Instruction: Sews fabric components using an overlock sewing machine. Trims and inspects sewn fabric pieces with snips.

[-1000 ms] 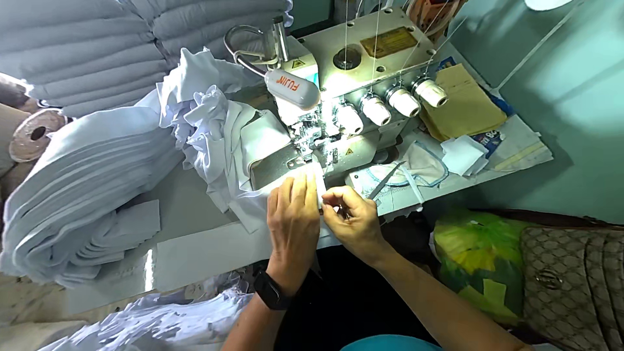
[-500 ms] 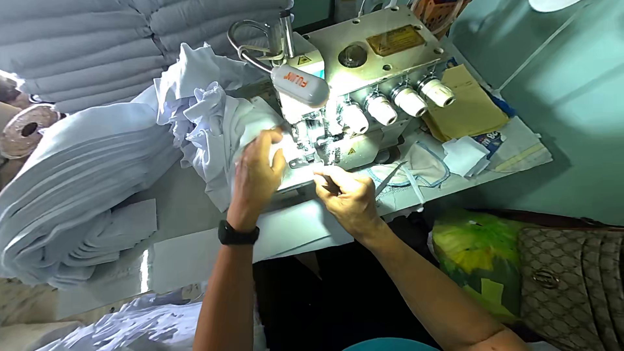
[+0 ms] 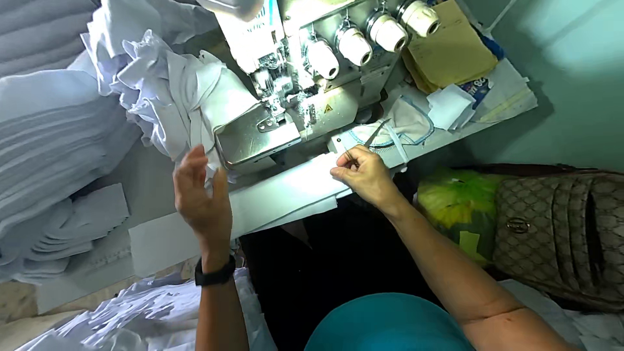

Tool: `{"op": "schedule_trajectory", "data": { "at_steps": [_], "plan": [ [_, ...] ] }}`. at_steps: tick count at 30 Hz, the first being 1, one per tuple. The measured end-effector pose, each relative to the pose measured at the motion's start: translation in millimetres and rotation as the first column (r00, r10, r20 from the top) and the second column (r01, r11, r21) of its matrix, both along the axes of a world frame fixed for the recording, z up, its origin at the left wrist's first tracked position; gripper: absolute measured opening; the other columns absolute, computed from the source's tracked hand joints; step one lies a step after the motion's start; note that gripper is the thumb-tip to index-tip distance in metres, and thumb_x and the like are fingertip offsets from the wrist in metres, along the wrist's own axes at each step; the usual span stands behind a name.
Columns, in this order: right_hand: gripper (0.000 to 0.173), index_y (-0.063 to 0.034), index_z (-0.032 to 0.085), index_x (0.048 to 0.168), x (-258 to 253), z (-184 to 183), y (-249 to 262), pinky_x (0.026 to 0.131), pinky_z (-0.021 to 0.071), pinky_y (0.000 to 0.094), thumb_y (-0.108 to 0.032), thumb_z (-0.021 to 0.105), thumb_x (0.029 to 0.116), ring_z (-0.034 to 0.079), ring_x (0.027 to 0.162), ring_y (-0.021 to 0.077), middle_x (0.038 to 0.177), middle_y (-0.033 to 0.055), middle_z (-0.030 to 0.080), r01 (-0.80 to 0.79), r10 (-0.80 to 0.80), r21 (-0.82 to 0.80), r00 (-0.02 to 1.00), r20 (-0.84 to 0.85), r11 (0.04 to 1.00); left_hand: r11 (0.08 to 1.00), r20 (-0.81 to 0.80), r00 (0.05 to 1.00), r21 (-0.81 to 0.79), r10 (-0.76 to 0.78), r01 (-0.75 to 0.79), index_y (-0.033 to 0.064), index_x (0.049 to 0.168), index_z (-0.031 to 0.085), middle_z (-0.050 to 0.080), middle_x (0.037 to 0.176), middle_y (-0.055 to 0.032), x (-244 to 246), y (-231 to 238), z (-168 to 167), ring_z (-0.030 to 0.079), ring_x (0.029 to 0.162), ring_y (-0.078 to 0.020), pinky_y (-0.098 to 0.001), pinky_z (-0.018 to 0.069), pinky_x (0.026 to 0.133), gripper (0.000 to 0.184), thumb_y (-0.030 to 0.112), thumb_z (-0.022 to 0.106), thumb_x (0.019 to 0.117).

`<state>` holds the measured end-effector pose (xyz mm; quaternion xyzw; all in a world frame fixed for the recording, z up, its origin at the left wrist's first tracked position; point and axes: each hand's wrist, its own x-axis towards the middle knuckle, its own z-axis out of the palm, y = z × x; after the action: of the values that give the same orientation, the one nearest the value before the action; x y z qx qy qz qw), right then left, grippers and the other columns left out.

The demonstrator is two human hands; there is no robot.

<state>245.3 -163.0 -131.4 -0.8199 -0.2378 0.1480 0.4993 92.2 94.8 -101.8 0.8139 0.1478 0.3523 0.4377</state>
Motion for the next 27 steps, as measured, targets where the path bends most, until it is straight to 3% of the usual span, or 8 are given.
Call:
{"op": "schedule_trajectory", "data": {
  "at_steps": [7, 12, 14, 17, 19, 21, 24, 27],
  "plan": [
    [0.027, 0.0036, 0.063, 0.091, -6.6, -8.1, 7.9, 0.066, 0.0506, 0.0509, -0.021, 0.07, 0.0977, 0.061, 0.08, 0.0323, 0.095, 0.0179, 0.059, -0.035, 0.112, -0.318, 0.967, 0.228, 0.948, 0.889, -0.274, 0.88, 0.365, 0.388, -0.278, -0.0087, 0.107, 0.066, 0.062, 0.132, -0.0263, -79.8, -20.7, -51.1, 0.055, 0.132, -0.0367, -0.0497, 0.042, 0.112, 0.023, 0.011, 0.057, 0.0995],
    [0.039, 0.0143, 0.059, 0.114, 9.9, 2.9, -9.7, 0.086, 0.0448, 0.0734, -0.023, 0.057, 0.104, 0.06, 0.106, 0.0578, 0.114, 0.0384, 0.059, 0.182, -0.005, -0.465, 0.934, 0.356, 0.866, 0.863, -0.177, 0.891, 0.382, 0.419, -0.33, -0.0067, 0.099, 0.069, 0.068, 0.121, -0.0224, -93.9, -23.2, -60.5, 0.067, 0.117, -0.0268, -0.0357, 0.0555, 0.099, 0.011, 0.003, 0.064, 0.0943],
    [0.035, 0.0127, 0.055, 0.11, -0.1, 18.9, 3.2, 0.078, 0.0466, 0.0641, -0.022, 0.055, 0.1052, 0.062, 0.09, 0.0496, 0.096, 0.0345, 0.061, 0.145, -0.021, -0.371, 0.947, 0.319, 0.917, 0.864, -0.156, 0.908, 0.404, 0.39, -0.301, -0.0052, 0.099, 0.07, 0.067, 0.122, -0.0212, -102.2, -16.0, -53.9, 0.067, 0.116, -0.026, -0.0349, 0.0553, 0.099, 0.01, 0.002, 0.067, 0.0933],
    [0.015, -0.0147, 0.057, 0.093, -14.6, 40.1, 24.1, 0.059, 0.0476, 0.0131, -0.012, 0.072, 0.0912, 0.054, 0.065, -0.0047, 0.08, -0.0117, 0.056, -0.137, 0.108, 0.214, 0.984, 0.142, 0.967, 0.845, -0.212, 0.883, 0.447, 0.419, -0.294, -0.0033, 0.109, 0.071, 0.065, 0.127, -0.0201, -130.8, 7.7, -41.1, 0.059, 0.125, -0.0336, -0.0452, 0.0477, 0.108, 0.019, 0.01, 0.069, 0.0949],
    [0.024, -0.0212, 0.064, 0.097, -4.6, 64.2, 27.5, 0.064, 0.0583, 0.0176, -0.003, 0.075, 0.0865, 0.065, 0.072, -0.0012, 0.088, -0.0136, 0.068, -0.221, 0.256, 0.558, 0.967, 0.016, 0.8, 0.864, -0.299, 0.858, 0.423, 0.417, -0.272, -0.0051, 0.121, 0.067, 0.062, 0.136, -0.0207, -154.2, 27.0, -34.0, 0.056, 0.131, -0.0356, -0.048, 0.0455, 0.111, 0.04, 0.024, 0.074, 0.0939],
    [0.015, -0.0169, 0.062, 0.098, 22.3, 76.1, 12.9, 0.066, 0.0606, 0.0222, -0.003, 0.066, 0.0945, 0.066, 0.072, 0.0058, 0.086, -0.0059, 0.067, -0.169, 0.299, 0.695, 0.952, -0.07, 0.699, 0.894, -0.373, 0.855, 0.398, 0.361, -0.205, -0.0057, 0.13, 0.062, 0.056, 0.144, -0.0204, -171.7, 43.7, -32.1, 0.052, 0.136, -0.0348, -0.0477, 0.0423, 0.114, 0.059, 0.035, 0.077, 0.0901],
    [0.014, -0.018, 0.066, 0.094, 39.5, 76.7, -1.6, 0.05, 0.0527, 0.0132, -0.007, 0.059, 0.1001, 0.06, 0.054, -0.0008, 0.074, -0.009, 0.067, 0.068, 0.11, 0.675, 0.97, -0.217, 0.735, 0.914, -0.42, 0.854, 0.38, 0.308, -0.143, -0.0081, 0.125, 0.066, 0.061, 0.136, -0.0241, -174.4, 65.2, -27.0, 0.057, 0.13, -0.0381, -0.0485, 0.0438, 0.112, 0.039, 0.013, 0.071, 0.0921],
    [0.024, -0.0226, 0.063, 0.096, 26.0, 67.4, 11.9, 0.051, 0.0545, 0.0174, -0.001, 0.07, 0.0876, 0.061, 0.06, 0.0004, 0.082, -0.0127, 0.067, 0.009, 0.043, 0.572, 0.996, -0.078, 0.82, 0.89, -0.228, 0.861, 0.092, 0.455, -0.446, -0.0132, 0.12, 0.065, 0.07, 0.121, -0.0212, -173.5, 94.7, -19.0, 0.067, 0.114, -0.0255, -0.0415, 0.0518, 0.102, 0.027, 0.0, 0.053, 0.0992]
  ]
}}
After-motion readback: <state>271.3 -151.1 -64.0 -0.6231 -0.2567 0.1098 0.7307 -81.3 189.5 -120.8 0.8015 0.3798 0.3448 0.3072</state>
